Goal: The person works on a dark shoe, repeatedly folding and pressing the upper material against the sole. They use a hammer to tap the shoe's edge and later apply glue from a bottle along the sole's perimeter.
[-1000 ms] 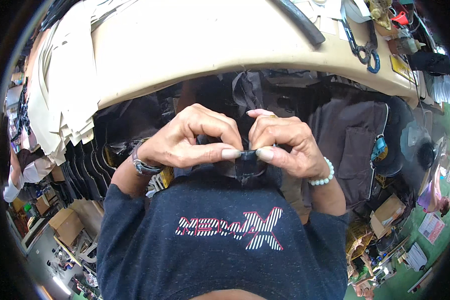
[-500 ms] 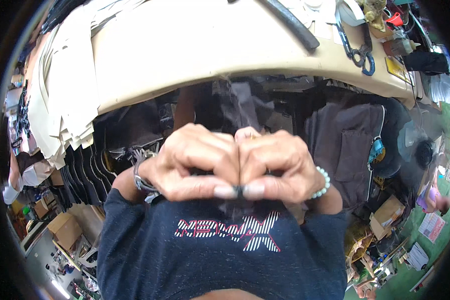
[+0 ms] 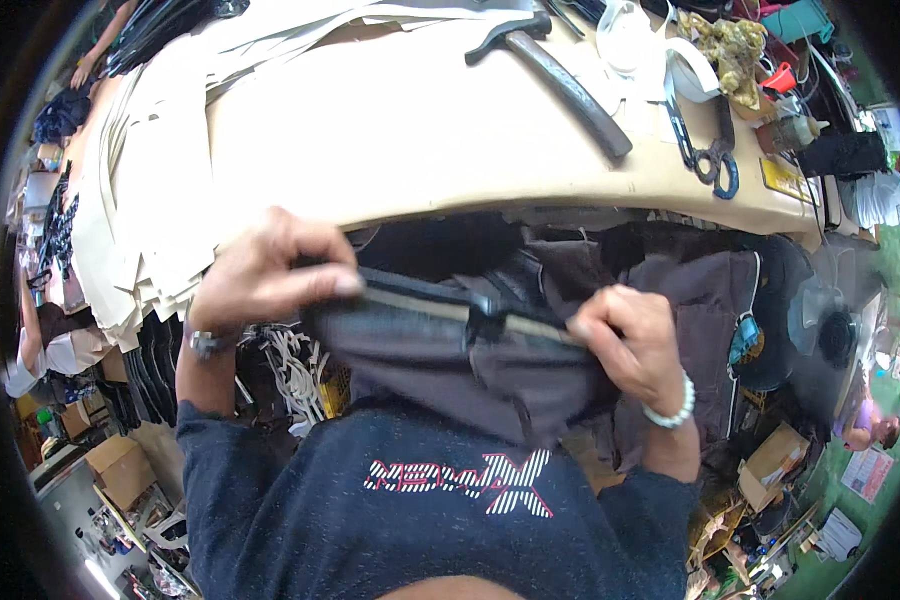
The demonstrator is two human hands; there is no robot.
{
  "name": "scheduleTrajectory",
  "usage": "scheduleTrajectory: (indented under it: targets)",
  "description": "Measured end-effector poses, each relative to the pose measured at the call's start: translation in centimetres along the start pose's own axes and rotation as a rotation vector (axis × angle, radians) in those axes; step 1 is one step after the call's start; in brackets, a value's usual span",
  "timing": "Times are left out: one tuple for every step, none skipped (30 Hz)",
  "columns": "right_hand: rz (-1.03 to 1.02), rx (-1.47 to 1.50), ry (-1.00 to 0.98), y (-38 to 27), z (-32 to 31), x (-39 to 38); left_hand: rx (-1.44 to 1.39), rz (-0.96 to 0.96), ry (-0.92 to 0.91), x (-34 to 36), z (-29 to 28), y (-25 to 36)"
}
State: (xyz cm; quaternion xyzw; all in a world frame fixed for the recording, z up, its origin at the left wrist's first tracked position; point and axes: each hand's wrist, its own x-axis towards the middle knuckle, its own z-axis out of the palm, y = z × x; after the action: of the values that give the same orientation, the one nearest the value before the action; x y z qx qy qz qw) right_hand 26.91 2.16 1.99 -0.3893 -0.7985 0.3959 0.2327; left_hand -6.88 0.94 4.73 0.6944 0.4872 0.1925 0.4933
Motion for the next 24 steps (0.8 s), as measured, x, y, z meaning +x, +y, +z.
scheduleTrajectory:
  targets:
    - [-0.055,-0.140,0.079,1.3,1.1,0.7,0.058,0.095,0.102,1.2,-0.2,-1.3]
    - [-0.095,-0.289,0.161,2.7,2.2,1.5,0.112,0.047,0.122,2.9,-0.9,-1.7]
    - [-0.125,-0.398,0.213,4.1,3.2,2.9,0.210,0.081,0.179,4.7,-1.5,-3.2]
    - [-0.151,-0.510,0.270,4.8,4.0,4.4,0.231,0.109,0.195,6.7,-2.0,-5.2]
    - [-0.139,-0.623,0.320,4.8,4.2,5.7,0.247,0.070,0.211,8.6,-2.5,-6.7]
    - [-0.135,-0.673,0.338,5.2,3.9,7.0,0.280,0.035,0.200,10.3,-3.2,-8.5]
    - [-0.149,-0.730,0.416,5.5,3.3,8.6,0.217,0.010,0.151,11.5,-3.5,-8.9]
    - [-0.169,-0.782,0.494,5.9,2.6,10.4,0.157,-0.020,0.106,12.2,-3.6,-9.1]
    - [-0.122,-0.798,0.510,6.5,2.1,12.6,0.130,0.013,0.117,12.1,-3.8,-9.8]
    - [-0.064,-0.819,0.528,7.6,1.6,14.5,0.101,0.053,0.117,12.2,-3.8,-10.4]
    - [0.007,-0.877,0.514,9.2,1.4,16.1,0.066,0.052,0.122,12.2,-4.0,-10.8]
    - [0.014,-0.920,0.468,10.1,1.3,17.0,0.067,0.061,0.127,12.3,-4.1,-11.0]
    - [0.023,-0.962,0.424,10.7,1.1,17.7,0.069,0.070,0.131,12.4,-4.1,-11.1]
    - [0.032,-1.003,0.366,10.7,1.2,18.1,0.061,0.073,0.136,12.4,-3.9,-11.3]
    - [0.047,-1.012,0.343,10.4,1.2,18.2,0.008,0.068,0.131,12.5,-3.8,-11.4]
    - [0.038,-0.952,0.370,10.0,1.0,17.9,-0.005,0.073,0.106,12.7,-3.9,-11.3]
    - [0.017,-0.887,0.387,9.7,0.9,17.6,-0.020,0.069,0.094,12.7,-4.1,-11.4]
    - [0.007,-0.822,0.404,9.1,0.9,16.9,-0.037,0.067,0.073,12.7,-4.2,-11.5]
    - [-0.033,-0.714,0.424,8.0,0.9,15.9,-0.053,0.050,0.078,12.6,-4.3,-11.6]
    - [-0.128,-0.569,0.422,7.0,0.5,14.7,-0.070,0.037,0.078,12.6,-4.2,-11.6]
    - [0.179,-0.195,0.345,4.1,1.0,13.3,-0.083,0.017,0.085,12.4,-4.2,-11.6]
    - [0.277,0.003,0.287,3.8,1.0,11.5,-0.092,0.030,0.084,12.5,-4.1,-11.5]
    - [0.276,0.150,0.254,3.4,1.4,10.0,-0.098,0.042,0.079,12.8,-4.0,-11.5]
    - [0.308,0.248,0.236,3.9,2.0,8.6,-0.102,0.046,0.081,12.8,-4.0,-11.7]
